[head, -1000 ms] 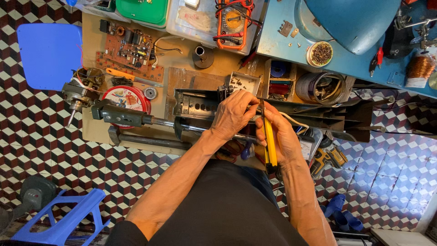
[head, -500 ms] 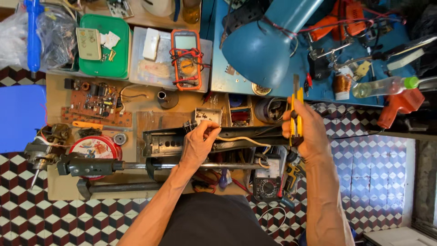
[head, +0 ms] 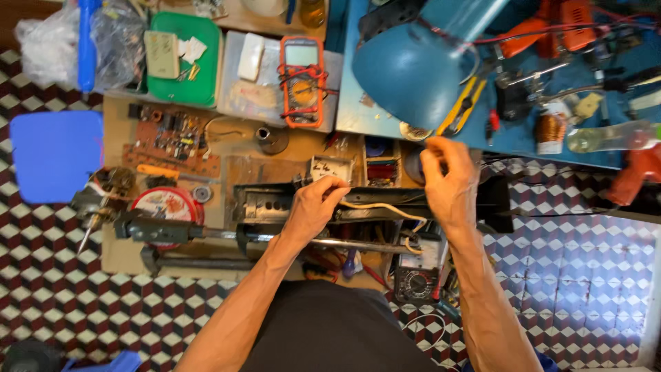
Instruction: The person works on a small electronic component, using a heat gun to apply heat and a cordless drill to fasten screws. The component is handled repeatedly and placed into a metal housing.
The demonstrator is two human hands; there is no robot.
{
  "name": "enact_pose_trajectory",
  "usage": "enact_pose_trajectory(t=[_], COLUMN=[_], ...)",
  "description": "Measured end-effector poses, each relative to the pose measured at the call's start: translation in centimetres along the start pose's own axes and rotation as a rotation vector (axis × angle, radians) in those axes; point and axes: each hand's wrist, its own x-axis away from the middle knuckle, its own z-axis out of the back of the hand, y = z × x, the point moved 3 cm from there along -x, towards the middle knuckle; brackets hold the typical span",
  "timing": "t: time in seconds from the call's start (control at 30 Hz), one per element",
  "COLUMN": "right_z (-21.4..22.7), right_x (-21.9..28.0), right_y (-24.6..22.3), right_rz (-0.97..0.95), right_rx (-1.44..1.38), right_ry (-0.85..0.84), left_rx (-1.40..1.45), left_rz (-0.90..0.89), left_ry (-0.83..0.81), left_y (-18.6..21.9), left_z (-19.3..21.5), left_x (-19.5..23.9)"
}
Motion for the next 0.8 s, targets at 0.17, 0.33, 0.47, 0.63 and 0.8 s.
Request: enact_pose_trajectory(t=[0.17,0.33,0.47,0.63,0.8], right_z=[-4.9,-6.0,-6.1,-6.0,-6.2], right_x=[4.7,4.8,5.3,5.0,4.9], right_y=[-6.0,-6.5,-6.2,-6.3,-5.7], right_rz=[0.28,0.35,0.404,0.466,0.281], right_rx=[-0.051,-0.044,-0.031,0.007,-0.041], right_ry=[-0.308,-0.304,-0.299,-0.317,-0.377], left_rx=[0.004,-0.015,-0.013,-0.006,-0.037], left_rz=[-0.109,-0.142,-0.127,-0.1,-0.181], left_ry=[-0.05,-0.075,-0.101,-0.142,-0.17], left_y=[-0.6,-0.8,-1.0,-1.1,-1.2], left_z=[0.2,0.6,0.6,0.8,0.7], left_x=[-0.4,-0.1,0.2,0.2,0.0])
